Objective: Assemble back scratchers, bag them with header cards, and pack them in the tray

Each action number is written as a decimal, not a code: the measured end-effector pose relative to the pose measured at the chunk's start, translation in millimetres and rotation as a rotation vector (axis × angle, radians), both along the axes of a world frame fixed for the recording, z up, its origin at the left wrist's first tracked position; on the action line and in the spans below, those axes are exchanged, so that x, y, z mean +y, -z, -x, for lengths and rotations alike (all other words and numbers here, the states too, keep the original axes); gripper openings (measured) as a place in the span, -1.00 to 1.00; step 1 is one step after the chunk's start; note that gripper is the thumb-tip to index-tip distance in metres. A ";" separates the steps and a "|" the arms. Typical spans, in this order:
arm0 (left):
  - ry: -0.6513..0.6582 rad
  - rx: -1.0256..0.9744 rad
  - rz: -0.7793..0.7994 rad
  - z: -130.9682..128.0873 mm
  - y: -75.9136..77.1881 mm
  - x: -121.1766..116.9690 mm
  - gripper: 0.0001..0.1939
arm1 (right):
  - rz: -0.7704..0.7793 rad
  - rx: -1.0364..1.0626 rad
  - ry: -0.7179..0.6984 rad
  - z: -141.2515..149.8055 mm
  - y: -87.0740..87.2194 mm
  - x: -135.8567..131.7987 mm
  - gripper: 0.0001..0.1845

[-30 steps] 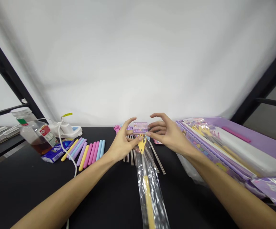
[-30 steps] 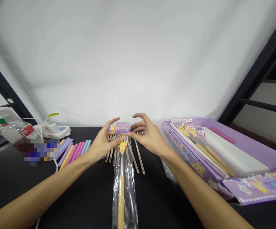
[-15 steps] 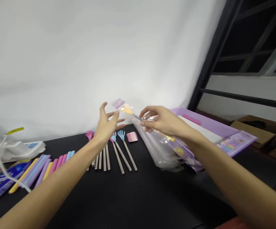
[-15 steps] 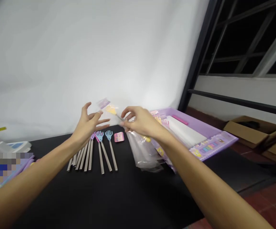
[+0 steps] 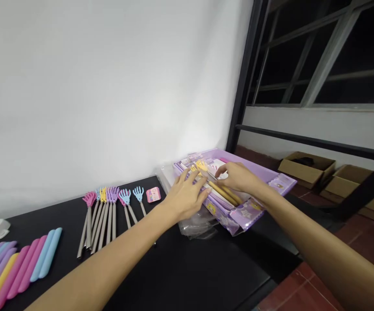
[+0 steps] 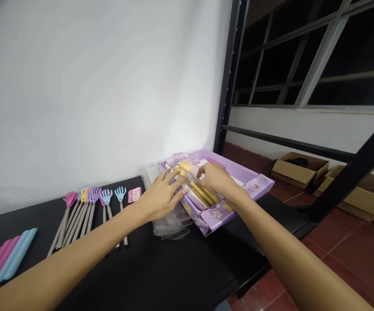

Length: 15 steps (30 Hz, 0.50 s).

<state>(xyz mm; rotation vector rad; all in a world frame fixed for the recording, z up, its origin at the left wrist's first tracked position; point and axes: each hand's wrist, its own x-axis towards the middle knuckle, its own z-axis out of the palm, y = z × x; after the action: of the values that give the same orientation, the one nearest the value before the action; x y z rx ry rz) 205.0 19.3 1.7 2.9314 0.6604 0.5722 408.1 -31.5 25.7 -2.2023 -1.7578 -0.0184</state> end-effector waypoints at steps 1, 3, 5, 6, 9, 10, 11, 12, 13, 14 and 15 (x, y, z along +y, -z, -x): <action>0.005 0.002 -0.004 -1.9 2.0 1.0 -0.46 | 0.010 -0.026 -0.006 -1.9 -1.0 -1.4 -0.75; 0.014 0.001 0.003 -3.3 4.7 2.4 -0.46 | 0.055 -0.044 -0.021 -5.3 -4.6 -3.2 -0.73; 0.020 -0.007 0.015 -1.5 5.3 2.7 -0.47 | 0.080 -0.042 -0.043 -6.0 -9.2 -4.7 -0.77; 0.020 -0.014 0.021 0.8 4.8 2.6 -0.46 | 0.065 -0.039 -0.048 -4.3 -11.7 -5.6 -0.80; 0.017 -0.038 0.020 14.0 0.0 3.5 -0.47 | -0.082 0.006 -0.052 11.6 -20.3 -8.5 -0.78; 0.014 -0.047 0.013 20.6 -2.4 4.5 -0.47 | -0.132 0.045 -0.069 20.5 -23.1 -9.0 -0.75; 0.009 -0.055 0.006 28.3 -4.9 6.0 -0.47 | -0.170 0.094 -0.108 30.9 -25.7 -8.9 -0.74; 0.000 -0.060 0.000 36.9 -7.2 7.7 -0.48 | -0.193 0.152 -0.164 42.5 -27.7 -8.0 -0.74; -0.013 -0.062 -0.004 46.4 -9.3 9.6 -0.48 | -0.202 0.213 -0.226 55.1 -28.9 -6.2 -0.75; -0.031 -0.064 -0.004 56.8 -10.9 11.5 -0.48 | -0.203 0.269 -0.286 68.3 -29.3 -3.4 -0.75; -0.049 -0.063 -0.003 68.3 -12.1 13.1 -0.50 | -0.204 0.314 -0.340 81.9 -28.7 0.2 -0.76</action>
<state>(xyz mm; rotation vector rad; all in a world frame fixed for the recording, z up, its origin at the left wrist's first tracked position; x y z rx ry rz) 136.7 32.4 13.8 2.8933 0.7260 0.6682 326.3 -31.3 54.5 -1.6415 -1.8310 0.2052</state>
